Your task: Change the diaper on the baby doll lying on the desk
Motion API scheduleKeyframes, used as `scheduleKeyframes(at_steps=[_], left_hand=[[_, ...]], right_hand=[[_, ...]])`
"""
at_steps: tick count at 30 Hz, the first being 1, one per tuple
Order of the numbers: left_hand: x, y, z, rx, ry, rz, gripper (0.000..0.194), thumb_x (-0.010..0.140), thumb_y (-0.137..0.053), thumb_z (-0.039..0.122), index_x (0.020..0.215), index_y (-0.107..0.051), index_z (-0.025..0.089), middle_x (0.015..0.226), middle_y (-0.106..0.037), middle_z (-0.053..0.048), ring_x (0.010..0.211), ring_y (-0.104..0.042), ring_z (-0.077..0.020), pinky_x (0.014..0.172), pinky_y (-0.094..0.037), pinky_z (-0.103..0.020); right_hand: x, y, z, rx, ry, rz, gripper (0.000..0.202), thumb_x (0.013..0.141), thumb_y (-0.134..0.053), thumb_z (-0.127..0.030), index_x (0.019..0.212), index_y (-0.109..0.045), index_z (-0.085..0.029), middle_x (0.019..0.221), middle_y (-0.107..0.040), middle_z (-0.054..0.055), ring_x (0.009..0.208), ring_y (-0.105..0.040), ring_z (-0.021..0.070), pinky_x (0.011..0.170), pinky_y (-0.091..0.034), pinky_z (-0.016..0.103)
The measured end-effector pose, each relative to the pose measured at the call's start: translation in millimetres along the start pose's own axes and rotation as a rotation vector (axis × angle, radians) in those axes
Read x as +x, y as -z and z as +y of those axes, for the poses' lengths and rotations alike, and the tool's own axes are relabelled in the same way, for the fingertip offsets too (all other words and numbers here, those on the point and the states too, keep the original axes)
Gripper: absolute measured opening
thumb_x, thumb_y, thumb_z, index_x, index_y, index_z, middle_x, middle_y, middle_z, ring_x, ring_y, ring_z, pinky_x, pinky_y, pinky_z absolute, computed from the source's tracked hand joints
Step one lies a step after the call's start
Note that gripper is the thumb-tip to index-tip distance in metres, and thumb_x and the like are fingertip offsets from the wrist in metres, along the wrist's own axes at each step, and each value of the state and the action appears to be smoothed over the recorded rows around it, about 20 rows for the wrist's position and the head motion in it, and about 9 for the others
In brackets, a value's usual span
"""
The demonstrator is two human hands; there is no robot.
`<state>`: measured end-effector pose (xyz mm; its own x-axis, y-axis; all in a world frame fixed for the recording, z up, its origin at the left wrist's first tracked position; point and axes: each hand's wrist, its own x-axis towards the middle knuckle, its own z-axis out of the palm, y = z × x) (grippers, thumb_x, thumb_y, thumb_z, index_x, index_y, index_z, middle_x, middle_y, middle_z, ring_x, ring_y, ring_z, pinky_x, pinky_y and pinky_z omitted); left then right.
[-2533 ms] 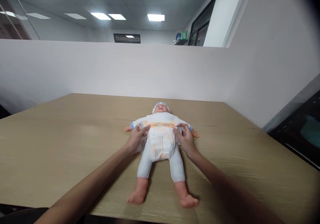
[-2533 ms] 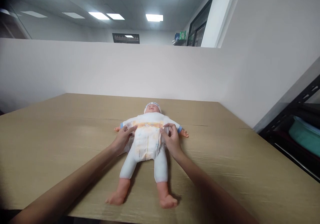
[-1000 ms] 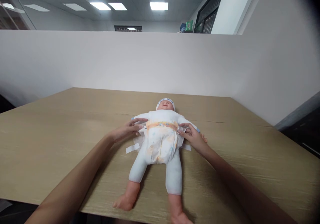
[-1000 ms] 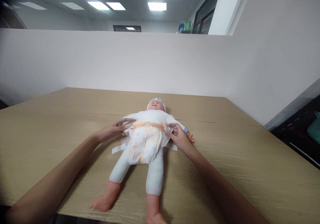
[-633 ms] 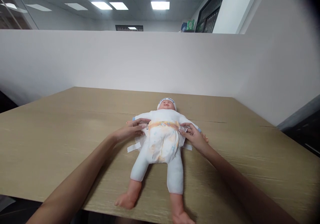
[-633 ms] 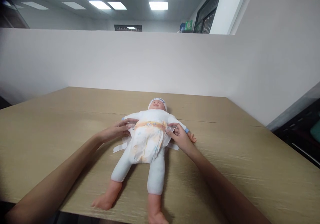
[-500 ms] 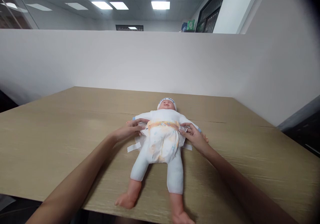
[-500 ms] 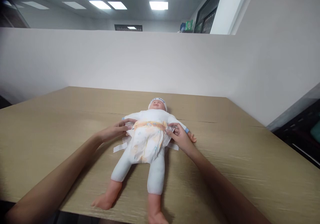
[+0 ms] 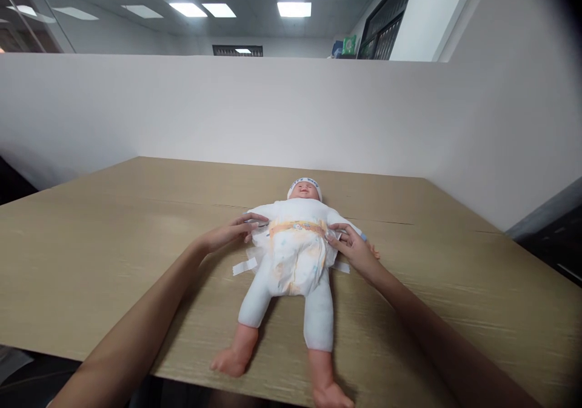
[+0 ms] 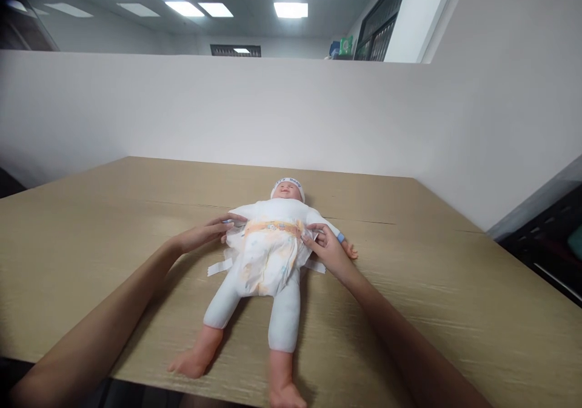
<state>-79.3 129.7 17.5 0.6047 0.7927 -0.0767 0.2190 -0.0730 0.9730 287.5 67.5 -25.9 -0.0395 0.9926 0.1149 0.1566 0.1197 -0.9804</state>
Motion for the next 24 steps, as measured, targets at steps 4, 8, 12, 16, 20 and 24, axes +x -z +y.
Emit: scheduleKeyframes(at_steps=[4, 8, 12, 16, 20, 24], left_hand=[[-2, -3.9, 5, 0.156, -0.034, -0.036, 0.039, 0.095, -0.063, 0.057, 0.11, -0.073, 0.022, 0.093, -0.062, -0.004, 0.078, -0.05, -0.0191, 0.075, -0.042, -0.032], [-5, -3.8, 6, 0.117, 0.004, -0.02, 0.047, 0.093, -0.061, 0.063, 0.079, -0.069, 0.019, 0.078, -0.06, -0.004, 0.078, -0.054, -0.0224, 0.076, -0.045, -0.035], [-6, -3.3, 6, 0.088, 0.004, -0.091, 0.034, 0.092, -0.068, 0.054, 0.097, -0.076, 0.021, 0.101, -0.07, -0.006, 0.101, -0.06, -0.0269, 0.092, -0.046, -0.036], [-2, -8.4, 5, -0.101, -0.108, -0.087, 0.029, 0.092, -0.07, 0.047, 0.103, -0.075, 0.02, 0.109, -0.072, -0.008, 0.108, -0.062, -0.0279, 0.1, -0.044, -0.038], [0, -12.3, 6, -0.244, -0.135, -0.067, 0.03, 0.088, -0.075, 0.048, 0.096, -0.073, 0.018, 0.096, -0.07, -0.007, 0.095, -0.062, -0.0248, 0.092, -0.047, -0.037], [0, -11.0, 9, -0.204, -0.063, -0.064, 0.032, 0.087, -0.075, 0.047, 0.08, -0.064, 0.019, 0.079, -0.057, -0.001, 0.073, -0.053, -0.0163, 0.073, -0.047, -0.03]], right_hand=[[0, 0, 0, 0.007, -0.006, 0.007, 0.064, 0.071, -0.081, -0.069, 0.113, -0.059, -0.025, 0.092, -0.073, 0.007, 0.091, -0.07, 0.0272, 0.078, -0.056, 0.038], [1, 0, 2, 0.014, -0.005, 0.025, 0.065, 0.07, -0.082, -0.067, 0.113, -0.059, -0.024, 0.093, -0.074, 0.008, 0.091, -0.071, 0.0274, 0.079, -0.057, 0.039], [0, 1, 1, 0.007, -0.007, 0.021, 0.064, 0.071, -0.082, -0.067, 0.114, -0.06, -0.024, 0.091, -0.074, 0.007, 0.091, -0.071, 0.0278, 0.079, -0.058, 0.039], [0, 1, 1, 0.013, -0.01, 0.012, 0.062, 0.073, -0.082, -0.065, 0.113, -0.06, -0.025, 0.089, -0.074, 0.006, 0.091, -0.072, 0.0275, 0.079, -0.058, 0.039], [1, 0, 2, 0.058, -0.016, 0.003, 0.065, 0.071, -0.083, -0.067, 0.112, -0.058, -0.025, 0.093, -0.075, 0.006, 0.092, -0.072, 0.0265, 0.082, -0.057, 0.038], [1, 0, 2, 0.068, -0.029, -0.009, 0.065, 0.071, -0.083, -0.066, 0.114, -0.056, -0.025, 0.095, -0.075, 0.006, 0.094, -0.072, 0.0264, 0.084, -0.057, 0.039]])
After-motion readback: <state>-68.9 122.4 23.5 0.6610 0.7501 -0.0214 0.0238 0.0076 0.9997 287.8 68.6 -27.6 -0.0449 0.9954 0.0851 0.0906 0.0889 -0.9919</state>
